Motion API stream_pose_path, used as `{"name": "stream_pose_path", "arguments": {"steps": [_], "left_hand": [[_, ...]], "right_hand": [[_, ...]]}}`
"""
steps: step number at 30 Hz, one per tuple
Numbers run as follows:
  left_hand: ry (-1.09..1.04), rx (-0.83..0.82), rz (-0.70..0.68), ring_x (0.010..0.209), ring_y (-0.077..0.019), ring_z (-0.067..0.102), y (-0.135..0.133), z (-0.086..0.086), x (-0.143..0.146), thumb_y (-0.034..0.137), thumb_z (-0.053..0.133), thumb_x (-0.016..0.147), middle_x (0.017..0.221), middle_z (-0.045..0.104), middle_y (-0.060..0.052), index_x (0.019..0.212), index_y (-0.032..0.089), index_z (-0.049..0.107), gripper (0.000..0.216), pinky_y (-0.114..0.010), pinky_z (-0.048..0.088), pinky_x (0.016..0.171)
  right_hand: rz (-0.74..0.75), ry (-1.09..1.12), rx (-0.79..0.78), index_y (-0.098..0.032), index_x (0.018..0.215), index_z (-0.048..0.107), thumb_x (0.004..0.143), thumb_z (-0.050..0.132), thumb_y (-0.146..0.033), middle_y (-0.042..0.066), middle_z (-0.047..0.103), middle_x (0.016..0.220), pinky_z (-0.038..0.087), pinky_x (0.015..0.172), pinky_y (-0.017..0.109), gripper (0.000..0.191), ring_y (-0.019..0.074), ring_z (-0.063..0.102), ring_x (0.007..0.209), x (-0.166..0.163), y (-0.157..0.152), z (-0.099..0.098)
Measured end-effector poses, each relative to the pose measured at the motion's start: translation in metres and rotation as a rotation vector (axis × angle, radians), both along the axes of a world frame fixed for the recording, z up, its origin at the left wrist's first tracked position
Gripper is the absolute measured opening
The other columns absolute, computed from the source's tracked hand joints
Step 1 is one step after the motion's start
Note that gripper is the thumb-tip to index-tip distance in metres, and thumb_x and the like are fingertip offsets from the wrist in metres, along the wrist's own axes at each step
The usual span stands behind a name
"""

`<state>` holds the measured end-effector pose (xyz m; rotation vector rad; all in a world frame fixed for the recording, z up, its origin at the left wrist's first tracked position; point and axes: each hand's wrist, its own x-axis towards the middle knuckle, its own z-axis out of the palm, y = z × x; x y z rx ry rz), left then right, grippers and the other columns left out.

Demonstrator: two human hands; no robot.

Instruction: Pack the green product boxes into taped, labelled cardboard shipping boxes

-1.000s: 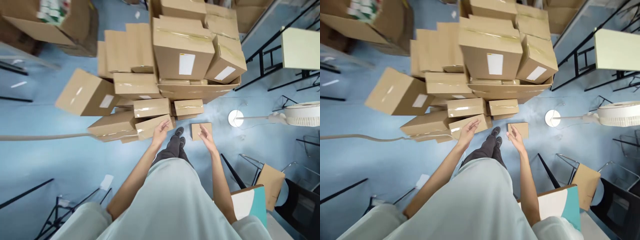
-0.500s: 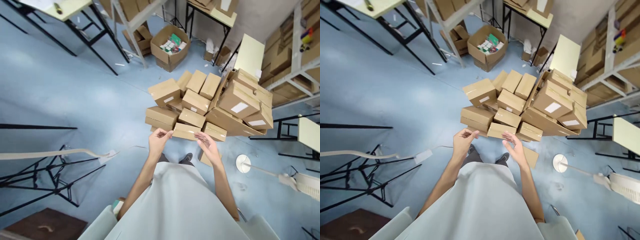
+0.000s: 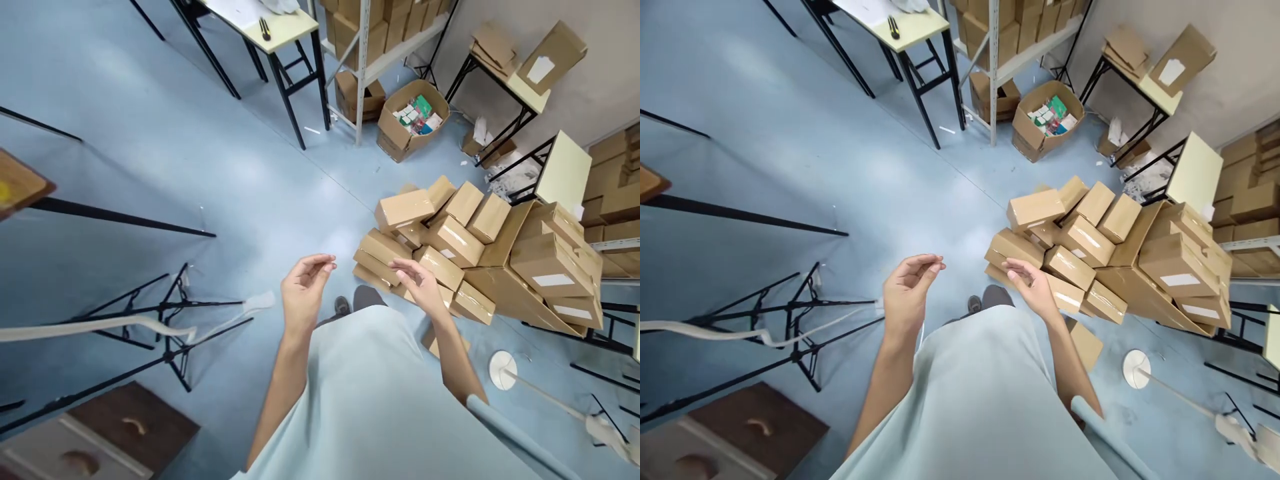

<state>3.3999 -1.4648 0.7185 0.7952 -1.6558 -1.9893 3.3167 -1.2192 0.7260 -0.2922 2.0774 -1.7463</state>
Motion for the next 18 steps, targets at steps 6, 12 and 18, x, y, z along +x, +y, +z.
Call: {"name": "stream_pose_path", "arguments": {"steps": [6, 12, 18], "left_hand": [[-0.037, 0.042, -0.104, 0.081, -0.0175, 0.068, -0.062, -0.009, -0.08, 0.045, 0.089, 0.081, 0.085, 0.069, -0.002, 0.1, 0.022, 0.078, 0.032, -0.033, 0.062, 0.084], [-0.092, -0.069, -0.32, 0.07, -0.0171, 0.064, -0.138, 0.002, -0.203, 0.05, 0.088, 0.085, 0.074, 0.063, 0.0, 0.101, 0.023, 0.08, 0.032, -0.032, 0.059, 0.075], [-0.124, -0.189, -0.485, 0.081, -0.0197, 0.071, -0.203, 0.023, -0.37, 0.054, 0.081, 0.094, 0.082, 0.066, -0.001, 0.115, 0.026, 0.08, 0.035, -0.033, 0.061, 0.082]], "right_hand": [[-0.116, 0.033, 0.012, -0.032, 0.127, 0.079, 0.1, 0.075, -0.062, 0.008, 0.082, 0.132, 0.06, 0.117, 0.054, 0.041, 0.0304, 0.078, 0.123, -0.056, -0.08, -0.011], [-0.296, -0.022, -0.068, -0.029, 0.122, 0.079, 0.096, 0.076, -0.067, 0.011, 0.084, 0.126, 0.062, 0.114, 0.057, 0.046, 0.0322, 0.08, 0.118, -0.166, -0.149, -0.037], [-0.513, -0.039, -0.138, -0.029, 0.119, 0.081, 0.096, 0.075, -0.068, 0.01, 0.084, 0.124, 0.063, 0.112, 0.055, 0.046, 0.0313, 0.08, 0.117, -0.302, -0.203, -0.034]]}}
